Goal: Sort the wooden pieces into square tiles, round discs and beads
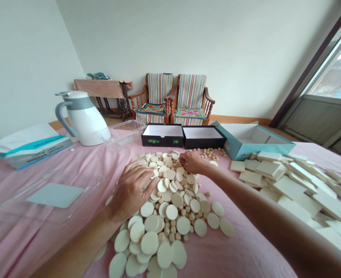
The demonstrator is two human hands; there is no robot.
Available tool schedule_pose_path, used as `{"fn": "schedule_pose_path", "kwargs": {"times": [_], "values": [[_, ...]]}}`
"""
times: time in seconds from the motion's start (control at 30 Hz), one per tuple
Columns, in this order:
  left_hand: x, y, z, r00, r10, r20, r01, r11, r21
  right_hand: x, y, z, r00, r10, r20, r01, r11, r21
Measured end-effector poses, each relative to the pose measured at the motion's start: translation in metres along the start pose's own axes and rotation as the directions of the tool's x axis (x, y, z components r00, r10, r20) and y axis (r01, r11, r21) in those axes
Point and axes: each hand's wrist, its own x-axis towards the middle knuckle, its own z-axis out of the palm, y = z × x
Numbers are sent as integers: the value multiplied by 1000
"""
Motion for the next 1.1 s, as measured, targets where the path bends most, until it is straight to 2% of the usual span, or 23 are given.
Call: {"fn": "schedule_pose_path", "kwargs": {"times": [0.2,0.33,0.43,0.5,0.6,0.67,0.73,0.9,1.1], "values": [[1,1,0,1000,-4,1,4,1000,0,-4,18,-11,992,80,-102,-83,996,-28],[1,1,-1,1000,3,-3,-3,1000,3,-7,40,-25,962,193,-195,-207,977,-57],[0,1,0,1000,4,0,-4,1000,5,-11,45,-31,945,227,-235,-249,966,-67],[0,1,0,1000,8,0,-8,1000,3,-15,41,-31,960,195,-202,-211,976,-58],[1,1,1,1000,8,-6,-8,1000,0,-20,29,-26,997,45,-65,-46,999,-12],[1,1,1,1000,6,-4,-7,1000,-2,-22,22,-23,998,-67,20,67,998,10],[1,1,1,1000,7,-2,-7,1000,-4,-22,17,-22,990,-126,65,125,992,11],[1,1,0,1000,10,-9,-10,1000,0,-21,10,-27,980,-140,144,144,989,-17],[0,0,2,1000,10,-1,-10,1000,-1,-20,0,-28,977,-88,195,114,985,-126]]}}
